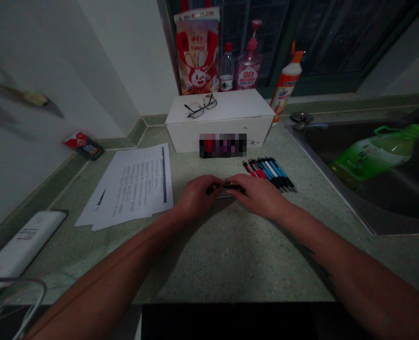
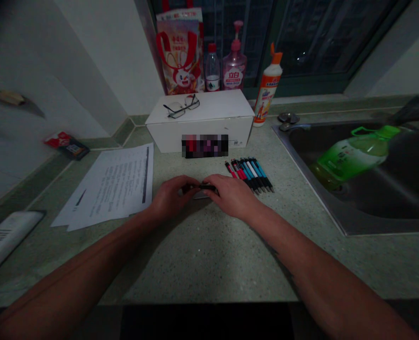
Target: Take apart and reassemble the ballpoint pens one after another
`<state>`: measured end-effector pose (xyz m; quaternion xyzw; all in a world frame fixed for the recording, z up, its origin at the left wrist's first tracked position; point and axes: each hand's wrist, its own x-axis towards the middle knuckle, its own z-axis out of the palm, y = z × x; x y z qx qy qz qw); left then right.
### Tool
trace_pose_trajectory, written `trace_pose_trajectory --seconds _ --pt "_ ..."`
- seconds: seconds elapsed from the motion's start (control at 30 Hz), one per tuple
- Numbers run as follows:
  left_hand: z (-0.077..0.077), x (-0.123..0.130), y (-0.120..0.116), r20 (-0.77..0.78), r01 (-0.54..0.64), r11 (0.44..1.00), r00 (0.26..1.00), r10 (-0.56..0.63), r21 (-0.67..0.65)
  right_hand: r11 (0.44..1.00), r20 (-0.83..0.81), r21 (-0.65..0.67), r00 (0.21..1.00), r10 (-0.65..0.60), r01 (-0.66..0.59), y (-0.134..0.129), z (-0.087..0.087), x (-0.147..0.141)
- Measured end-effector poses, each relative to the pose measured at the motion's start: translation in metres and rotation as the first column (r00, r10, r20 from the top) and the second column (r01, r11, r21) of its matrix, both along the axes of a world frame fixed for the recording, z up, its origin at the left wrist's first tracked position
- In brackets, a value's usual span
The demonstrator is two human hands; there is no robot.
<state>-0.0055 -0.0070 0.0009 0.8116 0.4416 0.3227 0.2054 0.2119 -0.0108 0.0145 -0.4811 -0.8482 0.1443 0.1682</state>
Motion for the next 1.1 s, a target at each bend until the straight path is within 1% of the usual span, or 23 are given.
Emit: trace_pose_trajectory --seconds 0.13,0.27,0.4,0.6,0.77,0.93,1.1 --pt "-0.0005 0.0009 -0.0003 0.006 -0.004 1.0 1.0 0.004 -0.006 0.999 0.022 -0.029 0.999 -0.032 0.033 -0.0005 0.0015 -0.0004" --pt "0.0002 0.0012 -0.0002 0.012 -0.014 1.0 1.0 0.014 -0.023 1.0 0.02 -0.027 1.0 0.007 -0.006 0.0 0.0032 -0.0009" --pt "0.0018 0.0007 -0.0008 0.008 -0.004 0.999 1.0 0.005 -0.035 0.999 0.011 -0.012 0.999 0.033 -0.033 0.0009 0.0013 0.0001" --pt "-0.0004 0.0002 -0.0004 0.015 -0.001 1.0 1.0 0.002 -0.011 1.0 -0.012 -0.014 1.0 -0.02 0.02 0.0 -0.0016 0.0011" --pt "0.0003 0.0004 0.0007 -0.005 -0.007 1.0 1.0 0.007 -0.015 1.0 0.004 0.002 1.0 -0.006 0.006 -0.0006 0.0008 0.0002" --pt "0.0006 0.0001 0.0006 -0.009 -0.006 1.0 1.0 0.006 -0.001 1.0 0.002 -0.002 1.0 0.023 -0.023 0.0007 -0.0006 0.0011" --pt "0.0002 0.0006 -0.0002 -0.008 -0.003 1.0 1.0 0.003 0.003 1.0 -0.009 -0.017 1.0 -0.02 0.02 0.0004 -0.0017 0.0013"
